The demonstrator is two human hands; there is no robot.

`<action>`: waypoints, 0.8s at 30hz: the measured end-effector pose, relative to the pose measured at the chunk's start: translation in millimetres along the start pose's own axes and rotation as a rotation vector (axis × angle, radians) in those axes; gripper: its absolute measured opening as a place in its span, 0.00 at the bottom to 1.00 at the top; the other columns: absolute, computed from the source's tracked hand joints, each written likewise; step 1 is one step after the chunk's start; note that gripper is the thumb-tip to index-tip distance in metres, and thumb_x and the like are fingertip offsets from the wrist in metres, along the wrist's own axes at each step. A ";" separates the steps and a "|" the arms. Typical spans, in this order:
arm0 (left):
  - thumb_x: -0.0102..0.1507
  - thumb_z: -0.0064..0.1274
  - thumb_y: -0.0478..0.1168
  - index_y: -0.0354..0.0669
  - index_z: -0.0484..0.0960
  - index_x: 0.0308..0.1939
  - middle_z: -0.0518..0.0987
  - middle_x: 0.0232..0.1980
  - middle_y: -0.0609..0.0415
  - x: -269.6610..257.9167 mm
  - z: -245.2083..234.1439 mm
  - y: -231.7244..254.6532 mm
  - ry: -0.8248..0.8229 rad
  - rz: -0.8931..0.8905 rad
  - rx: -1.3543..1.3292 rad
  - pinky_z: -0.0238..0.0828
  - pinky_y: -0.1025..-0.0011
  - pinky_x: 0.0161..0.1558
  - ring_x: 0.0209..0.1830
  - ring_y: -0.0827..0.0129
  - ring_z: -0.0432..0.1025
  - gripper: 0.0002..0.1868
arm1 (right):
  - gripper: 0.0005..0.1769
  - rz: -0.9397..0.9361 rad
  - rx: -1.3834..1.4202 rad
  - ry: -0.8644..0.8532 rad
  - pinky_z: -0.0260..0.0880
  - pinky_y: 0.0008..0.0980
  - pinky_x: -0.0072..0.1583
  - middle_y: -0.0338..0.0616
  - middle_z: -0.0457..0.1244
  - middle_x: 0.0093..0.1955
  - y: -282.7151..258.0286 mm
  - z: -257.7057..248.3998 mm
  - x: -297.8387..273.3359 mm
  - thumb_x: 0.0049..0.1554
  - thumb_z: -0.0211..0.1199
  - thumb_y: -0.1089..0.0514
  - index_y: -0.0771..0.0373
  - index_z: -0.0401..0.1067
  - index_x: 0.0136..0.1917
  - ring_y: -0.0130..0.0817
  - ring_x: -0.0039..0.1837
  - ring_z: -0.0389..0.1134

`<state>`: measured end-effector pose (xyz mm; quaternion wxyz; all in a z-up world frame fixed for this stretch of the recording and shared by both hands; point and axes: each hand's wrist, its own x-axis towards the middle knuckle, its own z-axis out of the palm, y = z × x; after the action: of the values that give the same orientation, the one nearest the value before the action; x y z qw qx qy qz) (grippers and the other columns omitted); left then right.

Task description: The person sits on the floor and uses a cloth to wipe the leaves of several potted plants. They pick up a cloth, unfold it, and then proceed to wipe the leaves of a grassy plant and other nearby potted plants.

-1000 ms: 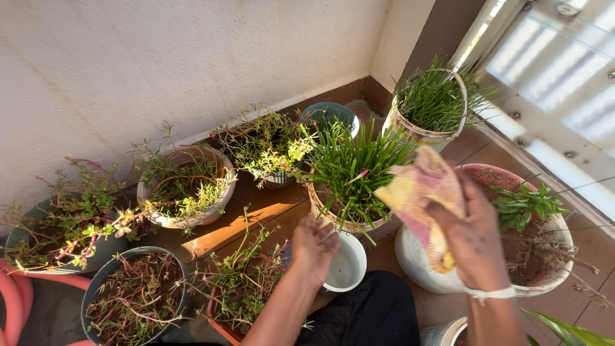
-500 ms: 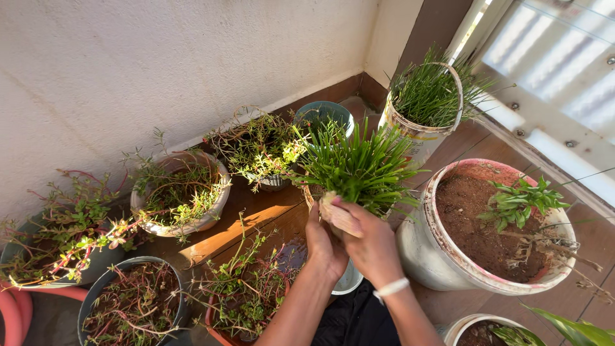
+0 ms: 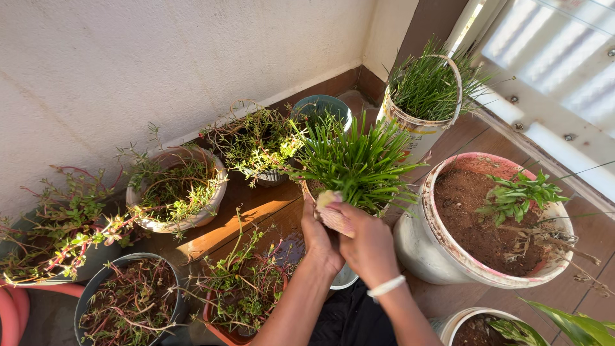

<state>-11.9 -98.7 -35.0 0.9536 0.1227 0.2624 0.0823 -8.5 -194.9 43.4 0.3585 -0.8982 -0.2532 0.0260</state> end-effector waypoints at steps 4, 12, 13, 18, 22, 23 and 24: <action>0.63 0.30 0.76 0.33 0.63 0.73 0.68 0.73 0.38 -1.1 -5.9 1.1 0.033 -0.006 0.022 0.52 0.57 0.73 0.72 0.53 0.63 0.53 | 0.31 -0.122 0.242 0.113 0.74 0.40 0.57 0.47 0.72 0.54 1.8 -36.1 2.6 0.45 0.62 0.70 0.56 0.74 0.63 0.44 0.54 0.75; 0.63 0.27 0.77 0.30 0.66 0.72 0.69 0.71 0.35 -1.7 -0.1 0.3 -0.031 -0.053 0.027 0.55 0.55 0.71 0.72 0.49 0.63 0.55 | 0.28 -0.149 -0.004 0.084 0.73 0.41 0.56 0.52 0.72 0.54 8.9 -4.0 15.2 0.47 0.62 0.70 0.54 0.78 0.61 0.52 0.53 0.73; 0.63 0.28 0.76 0.31 0.65 0.71 0.70 0.70 0.34 0.6 -0.9 2.2 -0.040 -0.034 0.019 0.56 0.54 0.71 0.71 0.48 0.63 0.54 | 0.31 -0.142 0.026 0.029 0.73 0.41 0.56 0.53 0.72 0.55 9.5 2.8 8.6 0.44 0.62 0.71 0.54 0.79 0.60 0.53 0.54 0.73; 0.63 0.29 0.77 0.31 0.66 0.73 0.69 0.69 0.38 -1.2 -5.2 5.7 0.039 -0.006 0.050 0.55 0.55 0.73 0.69 0.52 0.63 0.55 | 0.25 -0.152 0.226 0.022 0.74 0.38 0.56 0.50 0.73 0.54 23.9 -24.5 -1.8 0.48 0.65 0.66 0.56 0.75 0.60 0.45 0.54 0.76; 0.63 0.27 0.77 0.37 0.56 0.77 0.66 0.73 0.46 -5.5 0.9 7.4 0.027 -0.021 0.066 0.42 0.55 0.76 0.72 0.59 0.58 0.54 | 0.27 -0.083 0.154 0.269 0.74 0.38 0.55 0.51 0.72 0.54 27.1 -49.4 5.8 0.49 0.63 0.66 0.55 0.74 0.63 0.44 0.54 0.77; 0.62 0.27 0.76 0.37 0.57 0.77 0.67 0.73 0.46 -6.1 1.9 7.2 0.016 -0.025 0.065 0.42 0.54 0.75 0.72 0.58 0.59 0.54 | 0.27 -0.080 0.084 0.259 0.74 0.39 0.55 0.51 0.72 0.54 27.6 -45.9 9.4 0.49 0.64 0.66 0.55 0.74 0.63 0.46 0.53 0.76; 0.61 0.27 0.76 0.37 0.58 0.77 0.68 0.73 0.46 -6.3 2.3 6.7 0.005 -0.030 0.065 0.43 0.53 0.75 0.72 0.58 0.60 0.54 | 0.26 -0.076 0.015 0.250 0.74 0.40 0.55 0.52 0.72 0.54 28.4 -37.0 15.0 0.50 0.64 0.66 0.55 0.75 0.63 0.48 0.53 0.75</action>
<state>-16.7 -94.2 -28.2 0.9496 0.1494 0.2691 0.0596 25.4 -228.6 54.3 0.3945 -0.8815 -0.2403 -0.0978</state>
